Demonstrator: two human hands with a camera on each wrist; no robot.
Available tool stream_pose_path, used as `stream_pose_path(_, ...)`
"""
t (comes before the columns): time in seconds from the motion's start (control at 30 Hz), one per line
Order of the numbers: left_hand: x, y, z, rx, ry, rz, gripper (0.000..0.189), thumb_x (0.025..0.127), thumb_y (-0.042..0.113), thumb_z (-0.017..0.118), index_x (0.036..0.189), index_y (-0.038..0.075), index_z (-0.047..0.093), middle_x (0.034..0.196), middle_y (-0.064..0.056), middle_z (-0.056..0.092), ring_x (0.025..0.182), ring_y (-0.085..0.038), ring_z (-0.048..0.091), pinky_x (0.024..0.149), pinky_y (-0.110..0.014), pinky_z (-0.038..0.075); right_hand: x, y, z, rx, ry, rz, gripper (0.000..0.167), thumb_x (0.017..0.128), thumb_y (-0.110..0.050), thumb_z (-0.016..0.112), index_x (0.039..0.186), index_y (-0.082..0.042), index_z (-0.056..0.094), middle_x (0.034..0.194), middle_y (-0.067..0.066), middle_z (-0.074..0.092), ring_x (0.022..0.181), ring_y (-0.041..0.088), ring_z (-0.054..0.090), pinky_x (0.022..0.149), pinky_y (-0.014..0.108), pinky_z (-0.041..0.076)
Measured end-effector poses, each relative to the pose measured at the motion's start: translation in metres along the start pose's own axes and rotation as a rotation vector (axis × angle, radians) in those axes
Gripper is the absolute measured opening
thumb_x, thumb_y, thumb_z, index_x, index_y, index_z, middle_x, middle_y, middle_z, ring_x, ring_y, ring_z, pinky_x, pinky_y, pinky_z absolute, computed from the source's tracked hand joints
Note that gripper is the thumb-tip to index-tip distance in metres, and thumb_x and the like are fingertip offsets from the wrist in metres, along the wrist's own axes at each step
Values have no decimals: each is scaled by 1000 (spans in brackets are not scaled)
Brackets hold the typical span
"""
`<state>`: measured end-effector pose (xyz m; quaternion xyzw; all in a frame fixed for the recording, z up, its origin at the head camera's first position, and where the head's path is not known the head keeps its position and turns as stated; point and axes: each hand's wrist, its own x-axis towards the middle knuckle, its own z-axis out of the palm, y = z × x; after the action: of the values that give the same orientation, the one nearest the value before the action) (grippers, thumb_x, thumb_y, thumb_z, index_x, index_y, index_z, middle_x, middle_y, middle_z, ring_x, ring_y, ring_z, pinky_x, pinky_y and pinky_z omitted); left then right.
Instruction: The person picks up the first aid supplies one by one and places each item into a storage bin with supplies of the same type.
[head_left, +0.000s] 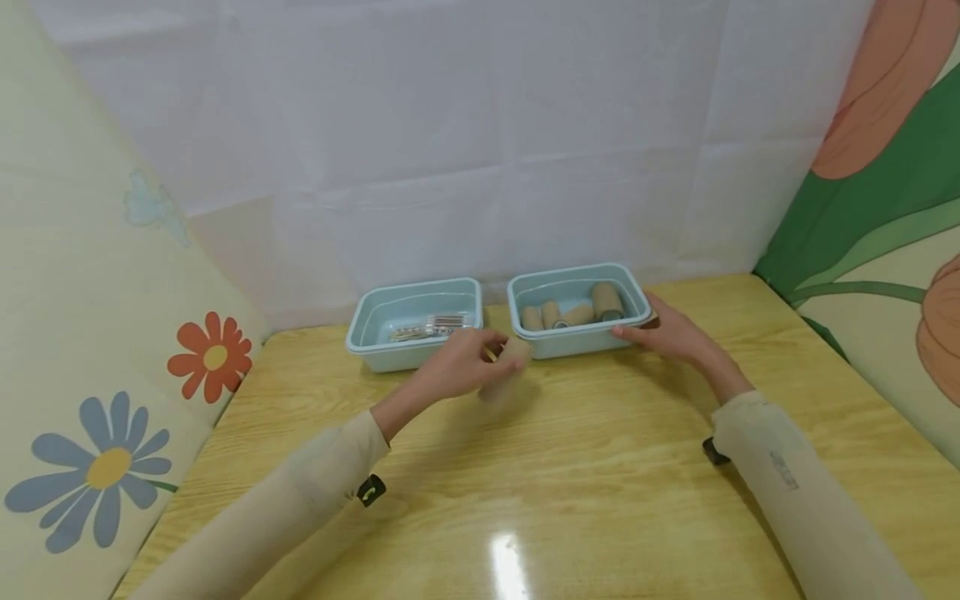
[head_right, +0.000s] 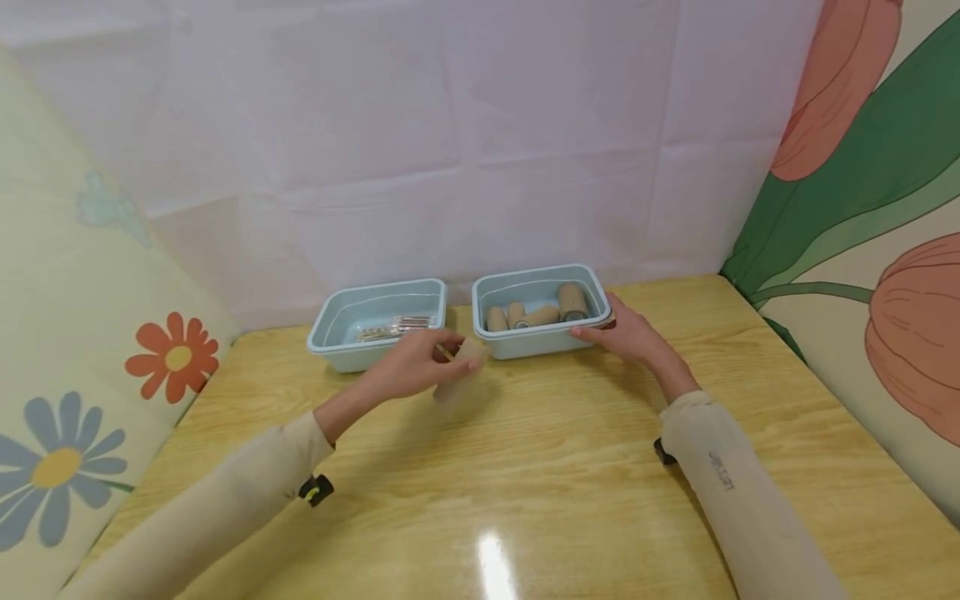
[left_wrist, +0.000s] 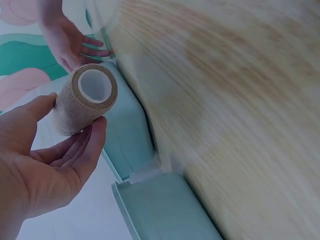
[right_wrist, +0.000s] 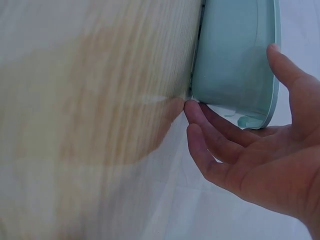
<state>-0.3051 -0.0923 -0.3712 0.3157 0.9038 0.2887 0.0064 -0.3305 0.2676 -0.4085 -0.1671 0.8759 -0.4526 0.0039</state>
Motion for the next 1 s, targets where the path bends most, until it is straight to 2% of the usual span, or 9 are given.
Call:
stream_pose_path(0.13, 6, 9, -1, -52, 30, -17, 43, 97, 41, 70, 124, 7, 70, 102, -3, 71, 87, -16, 68, 68, -31, 57, -1, -1, 0, 9, -13, -18, 90, 99, -34, 70, 162, -2, 15, 156, 29, 33, 138, 47, 36, 106, 65, 34)
stream_pose_path(0.4, 23, 22, -3, -46, 119, -61, 52, 98, 46, 67, 129, 4, 66, 107, -4, 70, 91, -15, 67, 66, -32, 57, 0, -2, 0, -11, -1, 0, 90, 98, -35, 71, 161, -1, 17, 154, 30, 35, 138, 47, 37, 107, 65, 32)
stream_pose_path(0.6, 43, 30, -4, -55, 185, -40, 43, 98, 45, 66, 117, 6, 72, 98, -1, 70, 81, -15, 65, 62, -33, 53, -1, -1, 0, -56, 37, 60, 92, 94, -46, 73, 159, -2, 25, 147, 27, 44, 130, 43, 44, 103, 61, 38)
stream_pose_path(0.73, 57, 35, -4, -69, 176, -43, 43, 99, 43, 66, 116, 5, 72, 96, -2, 70, 81, -16, 64, 63, -33, 53, -2, 0, -1, -73, 55, 69, 92, 94, -46, 73, 159, -1, 27, 144, 28, 46, 129, 44, 44, 102, 62, 38)
stream_pose_path(0.9, 73, 38, -5, -79, 138, -81, 50, 99, 43, 66, 124, 0, 67, 104, -9, 69, 89, -20, 65, 67, -32, 56, -3, -1, -2, -78, 68, 64, 89, 94, -44, 73, 157, 0, 29, 139, 29, 49, 124, 43, 48, 98, 59, 42)
stream_pose_path(1.0, 80, 39, -7, -65, 150, -96, 51, 99, 42, 66, 124, -2, 65, 109, -13, 69, 94, -22, 65, 70, -33, 56, -3, -2, -3, -84, 64, 62, 89, 94, -45, 73, 157, 0, 29, 139, 29, 50, 123, 43, 49, 96, 57, 44)
